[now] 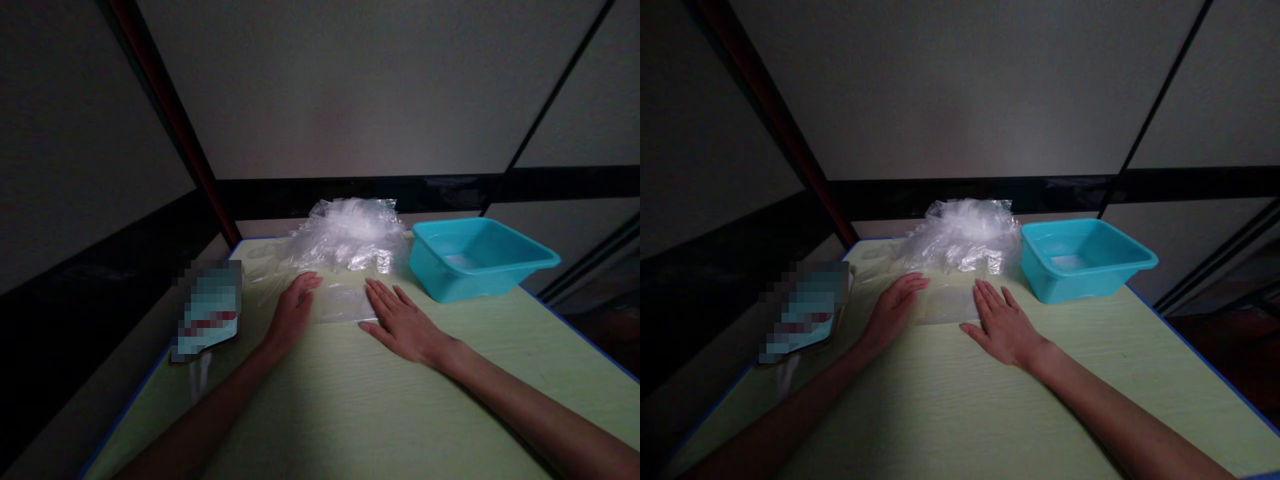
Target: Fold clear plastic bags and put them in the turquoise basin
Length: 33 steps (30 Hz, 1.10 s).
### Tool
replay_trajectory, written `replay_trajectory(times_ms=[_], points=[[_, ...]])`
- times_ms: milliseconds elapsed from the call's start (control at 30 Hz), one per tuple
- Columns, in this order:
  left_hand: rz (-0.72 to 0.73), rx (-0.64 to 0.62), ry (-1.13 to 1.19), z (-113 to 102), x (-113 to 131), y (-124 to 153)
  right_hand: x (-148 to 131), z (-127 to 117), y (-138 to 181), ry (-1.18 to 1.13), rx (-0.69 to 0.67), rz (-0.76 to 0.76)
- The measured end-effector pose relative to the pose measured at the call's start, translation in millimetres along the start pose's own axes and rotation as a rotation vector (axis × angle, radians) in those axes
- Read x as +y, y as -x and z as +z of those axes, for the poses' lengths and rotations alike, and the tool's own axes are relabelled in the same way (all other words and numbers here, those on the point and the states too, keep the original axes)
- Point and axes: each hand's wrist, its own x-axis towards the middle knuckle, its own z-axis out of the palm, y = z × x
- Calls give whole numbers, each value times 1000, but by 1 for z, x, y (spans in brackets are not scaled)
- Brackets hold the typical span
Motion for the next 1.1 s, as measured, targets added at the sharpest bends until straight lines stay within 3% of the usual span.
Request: replay_trajectory(times_ms=[100, 300, 400, 733, 867, 1000, 1100], points=[[64, -5, -154, 3, 8, 8, 0, 0, 0, 3, 0, 3], [341, -402, -561, 23, 34, 42, 1, 4, 0, 10, 41, -15], [354, -471, -666, 24, 37, 51, 1, 4, 1, 13, 55, -22], [155, -314, -795, -1, 11, 48, 2, 6, 0, 25, 71, -16], [94, -244, -653, -8, 0, 42, 0, 2, 0, 19, 32, -6], [46, -75, -422, -11, -8, 30, 0, 1, 0, 19, 25, -2], [22, -32, -418, -10, -6, 23, 2, 4, 0, 21, 37, -5]])
